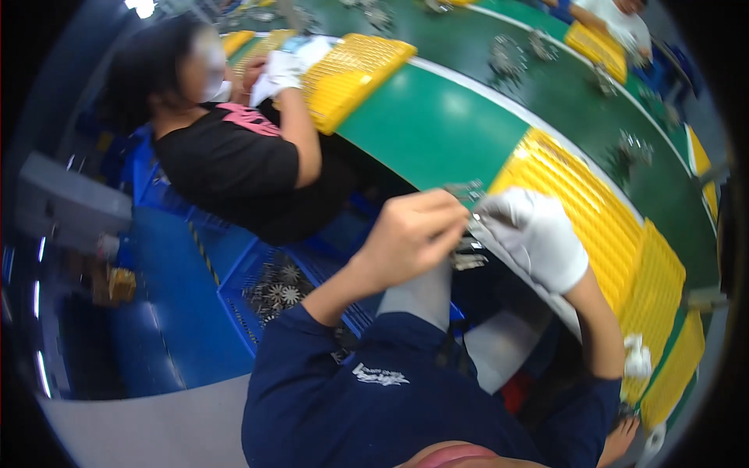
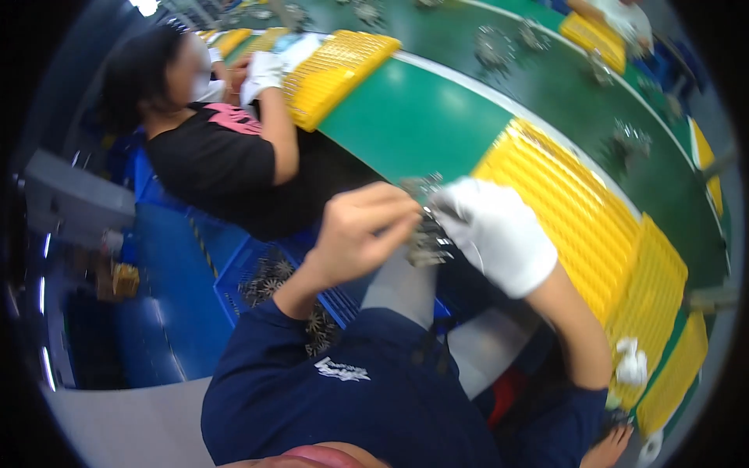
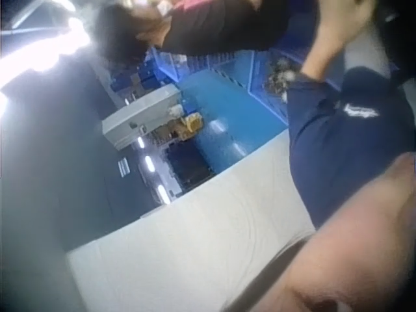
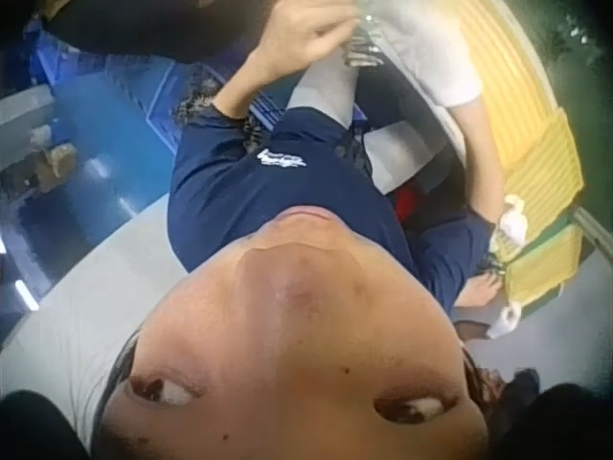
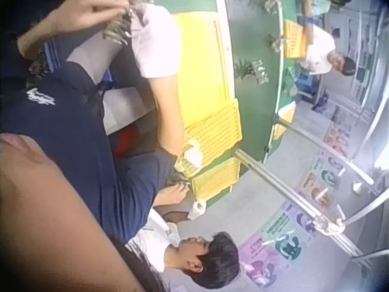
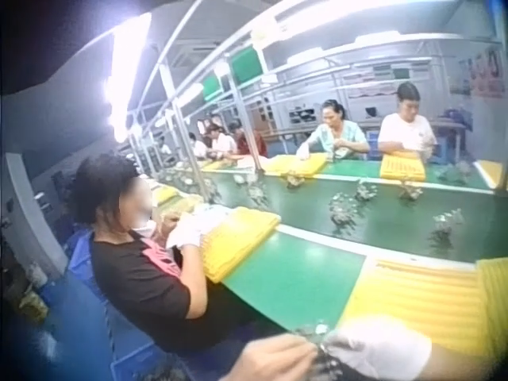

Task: The person assembles small metal parts by hand, then places the assembled components into a yellow tray.

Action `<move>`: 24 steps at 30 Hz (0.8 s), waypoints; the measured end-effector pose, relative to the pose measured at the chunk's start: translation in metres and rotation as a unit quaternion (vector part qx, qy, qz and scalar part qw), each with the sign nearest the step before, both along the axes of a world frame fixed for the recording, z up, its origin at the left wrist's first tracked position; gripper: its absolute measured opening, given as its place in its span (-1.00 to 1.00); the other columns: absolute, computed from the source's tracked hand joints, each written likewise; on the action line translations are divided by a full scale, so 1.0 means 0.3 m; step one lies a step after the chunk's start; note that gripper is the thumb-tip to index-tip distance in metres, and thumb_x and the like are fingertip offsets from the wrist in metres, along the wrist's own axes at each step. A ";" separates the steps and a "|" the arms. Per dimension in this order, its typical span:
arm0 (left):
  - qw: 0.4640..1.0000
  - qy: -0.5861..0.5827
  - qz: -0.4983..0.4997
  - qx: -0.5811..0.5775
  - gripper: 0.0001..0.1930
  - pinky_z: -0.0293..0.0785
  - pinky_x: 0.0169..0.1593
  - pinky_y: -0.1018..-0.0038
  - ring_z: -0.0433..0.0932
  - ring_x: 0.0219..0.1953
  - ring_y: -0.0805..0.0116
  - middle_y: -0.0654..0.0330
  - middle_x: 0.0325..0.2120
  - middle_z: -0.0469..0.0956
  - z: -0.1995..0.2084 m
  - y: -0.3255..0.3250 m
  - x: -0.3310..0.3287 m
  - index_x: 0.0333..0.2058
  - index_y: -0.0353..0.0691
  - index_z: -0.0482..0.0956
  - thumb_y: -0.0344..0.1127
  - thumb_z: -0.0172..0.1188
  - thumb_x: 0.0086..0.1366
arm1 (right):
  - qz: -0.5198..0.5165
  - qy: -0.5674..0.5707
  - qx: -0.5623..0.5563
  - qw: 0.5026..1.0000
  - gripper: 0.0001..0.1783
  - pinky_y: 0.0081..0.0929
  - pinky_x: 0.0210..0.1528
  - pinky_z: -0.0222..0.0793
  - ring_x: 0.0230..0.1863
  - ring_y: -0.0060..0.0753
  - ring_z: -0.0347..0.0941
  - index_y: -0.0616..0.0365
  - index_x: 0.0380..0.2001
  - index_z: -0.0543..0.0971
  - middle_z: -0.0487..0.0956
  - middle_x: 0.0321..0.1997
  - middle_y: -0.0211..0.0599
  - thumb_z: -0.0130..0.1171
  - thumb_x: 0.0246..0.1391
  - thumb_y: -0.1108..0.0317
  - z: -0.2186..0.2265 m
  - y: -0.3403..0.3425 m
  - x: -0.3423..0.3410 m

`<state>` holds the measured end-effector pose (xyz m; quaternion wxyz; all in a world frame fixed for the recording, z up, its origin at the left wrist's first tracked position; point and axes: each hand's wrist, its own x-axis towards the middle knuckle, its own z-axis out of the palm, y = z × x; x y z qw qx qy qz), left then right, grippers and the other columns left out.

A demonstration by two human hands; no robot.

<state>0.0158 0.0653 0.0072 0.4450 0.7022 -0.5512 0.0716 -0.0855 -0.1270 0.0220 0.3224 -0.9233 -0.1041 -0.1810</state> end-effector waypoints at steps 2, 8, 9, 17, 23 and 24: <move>1.000 -0.011 0.000 -0.007 -0.88 0.53 -0.34 0.40 0.63 -0.42 0.14 0.05 -0.39 0.62 -0.026 -0.007 -0.012 -0.32 -0.39 0.66 -0.53 0.32 0.12 | 0.006 0.001 0.020 1.000 -0.83 -0.19 -0.22 0.48 -0.27 0.06 0.56 0.13 -0.23 0.61 0.59 -0.34 -0.07 0.27 0.07 0.44 -0.018 0.013 -0.012; 0.999 0.042 -0.010 0.015 -0.87 0.53 -0.31 0.38 0.62 -0.38 0.13 0.01 -0.37 0.60 -0.074 -0.030 0.001 -0.30 -0.39 0.65 -0.51 0.29 0.15 | 0.000 0.011 0.014 1.000 -0.87 -0.16 -0.22 0.49 -0.27 0.08 0.56 0.11 -0.24 0.60 0.59 -0.34 -0.06 0.23 0.14 0.36 -0.075 0.002 0.008; 0.998 0.058 -0.001 0.035 -0.87 0.53 -0.31 0.38 0.62 -0.37 0.12 0.00 -0.36 0.60 -0.074 -0.025 -0.002 -0.29 -0.38 0.65 -0.50 0.29 0.17 | 0.005 0.028 0.004 1.000 -0.86 -0.14 -0.23 0.49 -0.28 0.09 0.56 0.11 -0.23 0.60 0.59 -0.34 -0.05 0.21 0.17 0.33 -0.081 -0.007 0.008; 0.958 0.256 0.128 -0.009 -0.87 0.45 -0.30 0.63 0.54 -0.40 0.52 0.17 -0.37 0.61 -0.138 0.128 0.077 -0.22 -0.43 0.64 -0.61 0.17 0.29 | -0.152 0.056 -0.019 0.987 -0.77 -0.27 -0.05 0.49 -0.16 -0.03 0.60 0.17 -0.13 0.64 0.65 -0.23 -0.01 0.19 0.20 0.31 -0.189 -0.295 0.016; 0.920 0.346 0.158 -0.098 -0.81 0.39 -0.30 0.69 0.45 -0.40 0.63 0.24 -0.33 0.56 -0.234 0.163 0.126 -0.03 -0.35 0.49 -0.54 0.07 0.41 | -0.288 0.079 -0.130 0.946 -0.77 -0.15 -0.01 0.48 -0.09 0.11 0.55 0.07 -0.10 0.64 0.61 -0.13 0.00 0.10 0.22 0.34 -0.351 -0.628 0.035; 0.916 0.351 0.165 -0.104 -0.81 0.39 -0.26 0.69 0.44 -0.38 0.63 0.24 -0.30 0.52 -0.227 0.176 0.132 -0.07 -0.35 0.47 -0.58 0.13 0.36 | -0.295 0.109 -0.159 0.936 -0.77 -0.15 -0.01 0.48 -0.10 0.10 0.55 0.02 -0.10 0.65 0.59 -0.13 -0.01 0.10 0.22 0.35 -0.323 -0.623 0.052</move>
